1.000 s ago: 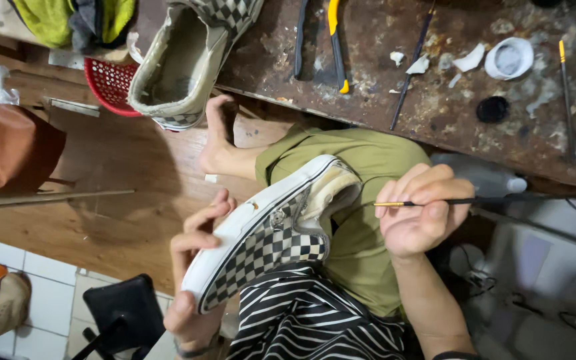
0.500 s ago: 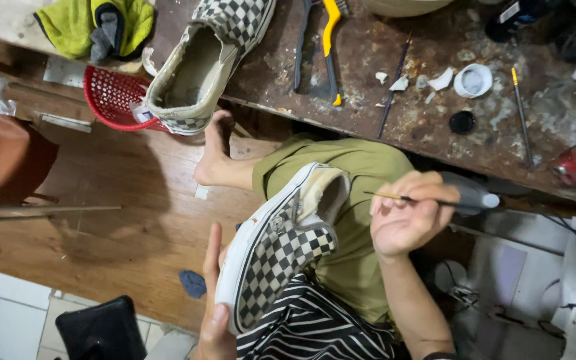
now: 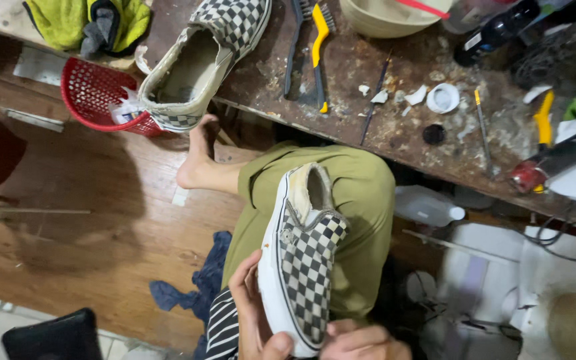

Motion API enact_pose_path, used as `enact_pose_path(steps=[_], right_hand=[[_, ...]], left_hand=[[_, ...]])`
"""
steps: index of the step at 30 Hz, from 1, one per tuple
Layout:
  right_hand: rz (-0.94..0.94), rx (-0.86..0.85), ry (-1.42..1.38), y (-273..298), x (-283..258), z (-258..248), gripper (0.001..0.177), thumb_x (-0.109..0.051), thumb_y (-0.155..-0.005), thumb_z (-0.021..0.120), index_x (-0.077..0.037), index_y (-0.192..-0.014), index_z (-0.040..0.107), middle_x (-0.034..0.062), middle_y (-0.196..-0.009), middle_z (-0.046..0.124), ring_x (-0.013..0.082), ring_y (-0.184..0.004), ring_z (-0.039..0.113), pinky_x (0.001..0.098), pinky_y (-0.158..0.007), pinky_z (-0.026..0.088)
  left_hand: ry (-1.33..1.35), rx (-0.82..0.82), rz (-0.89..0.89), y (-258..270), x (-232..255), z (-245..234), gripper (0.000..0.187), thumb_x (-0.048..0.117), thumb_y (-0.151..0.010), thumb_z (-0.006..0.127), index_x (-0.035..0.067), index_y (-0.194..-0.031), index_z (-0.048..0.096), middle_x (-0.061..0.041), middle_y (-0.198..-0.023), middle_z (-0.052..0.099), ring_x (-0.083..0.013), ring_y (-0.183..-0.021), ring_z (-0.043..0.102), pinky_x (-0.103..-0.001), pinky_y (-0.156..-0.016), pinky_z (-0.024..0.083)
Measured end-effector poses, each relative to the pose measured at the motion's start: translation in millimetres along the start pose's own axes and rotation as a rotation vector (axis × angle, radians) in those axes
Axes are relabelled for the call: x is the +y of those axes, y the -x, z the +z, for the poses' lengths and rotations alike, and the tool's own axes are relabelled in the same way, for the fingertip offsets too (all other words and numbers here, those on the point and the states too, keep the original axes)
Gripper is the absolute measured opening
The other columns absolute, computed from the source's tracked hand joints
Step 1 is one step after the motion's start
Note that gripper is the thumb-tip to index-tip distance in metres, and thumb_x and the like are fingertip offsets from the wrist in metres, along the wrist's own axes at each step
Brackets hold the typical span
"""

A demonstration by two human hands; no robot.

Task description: The person paints the checkered pattern on a slip-on shoe using a small brush and black paint. They hold the shoe in their left hand and apply paint to the fabric surface, occasionally dipping the brush into a small container on the workbench.

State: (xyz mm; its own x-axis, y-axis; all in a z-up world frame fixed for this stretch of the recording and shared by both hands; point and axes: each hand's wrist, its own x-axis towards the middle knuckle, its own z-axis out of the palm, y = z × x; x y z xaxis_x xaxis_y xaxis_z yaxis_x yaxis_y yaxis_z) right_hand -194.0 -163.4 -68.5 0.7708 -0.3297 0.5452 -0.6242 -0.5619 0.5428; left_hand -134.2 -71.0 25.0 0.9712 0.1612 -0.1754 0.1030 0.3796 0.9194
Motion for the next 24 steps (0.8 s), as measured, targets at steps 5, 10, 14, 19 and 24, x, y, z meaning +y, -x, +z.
enact_pose_path(steps=[5, 10, 14, 19, 24], right_hand=[[0.213, 0.551, -2.442, 16.0, -29.9, 34.9, 0.014, -0.029, -0.101, 0.046, -0.015, -0.097, 0.046, 0.0022, -0.093, 0.044, 0.0195, -0.065, 0.063, 0.0423, -0.068, 0.058], [0.267, 0.629, -2.216, -34.4, -31.6, 6.9, 0.045, -0.031, -0.080, 0.070, -0.019, -0.107, 0.035, -0.0041, -0.095, 0.036, 0.0109, -0.068, 0.051, 0.0321, -0.072, 0.047], [0.238, 0.696, -2.150, -37.5, -34.1, 18.7, 0.043, -0.032, -0.087, 0.063, -0.018, -0.116, 0.034, -0.0031, -0.102, 0.033, 0.0129, -0.069, 0.050, 0.0321, -0.068, 0.043], [0.155, 0.705, -1.995, -29.0, -31.4, 51.4, 0.052, -0.038, -0.093, 0.048, -0.017, -0.137, 0.031, 0.0013, -0.111, 0.030, 0.0154, -0.080, 0.043, 0.0340, -0.073, 0.039], [0.253, 0.639, -2.089, -48.2, -19.5, 36.7, 0.051, -0.038, -0.098, 0.050, -0.011, -0.137, 0.030, 0.0020, -0.111, 0.039, 0.0142, -0.079, 0.045, 0.0353, -0.075, 0.040]], left_hand=[[-0.042, -0.163, 0.102, 4.7, -20.8, -8.1, 0.090, 0.051, -0.078, 0.066, -0.001, -0.140, 0.025, -0.020, -0.141, 0.040, -0.0259, -0.128, 0.044, -0.035, -0.105, 0.036], [-0.416, -0.160, 0.223, -51.2, -10.3, -24.9, 0.072, 0.070, -0.092, 0.027, 0.008, -0.116, 0.055, -0.009, -0.110, 0.058, -0.0181, -0.096, 0.059, -0.033, -0.079, 0.051], [-0.643, -0.300, 0.528, -112.5, -21.0, -30.7, 0.053, 0.046, -0.102, 0.017, 0.014, -0.123, 0.054, -0.015, -0.142, 0.042, -0.0347, -0.142, 0.031, -0.067, -0.118, 0.019], [-0.555, -0.669, 0.540, -143.6, -6.9, -6.7, 0.045, 0.035, -0.102, 0.026, 0.012, -0.103, 0.064, -0.005, -0.112, 0.064, -0.0271, -0.125, 0.052, -0.063, -0.118, 0.000], [-0.547, -0.766, 0.603, -145.5, 5.1, 5.2, 0.041, 0.040, -0.101, 0.031, 0.012, -0.087, 0.056, -0.001, -0.087, 0.056, -0.0184, -0.088, 0.057, -0.057, -0.116, 0.011]])
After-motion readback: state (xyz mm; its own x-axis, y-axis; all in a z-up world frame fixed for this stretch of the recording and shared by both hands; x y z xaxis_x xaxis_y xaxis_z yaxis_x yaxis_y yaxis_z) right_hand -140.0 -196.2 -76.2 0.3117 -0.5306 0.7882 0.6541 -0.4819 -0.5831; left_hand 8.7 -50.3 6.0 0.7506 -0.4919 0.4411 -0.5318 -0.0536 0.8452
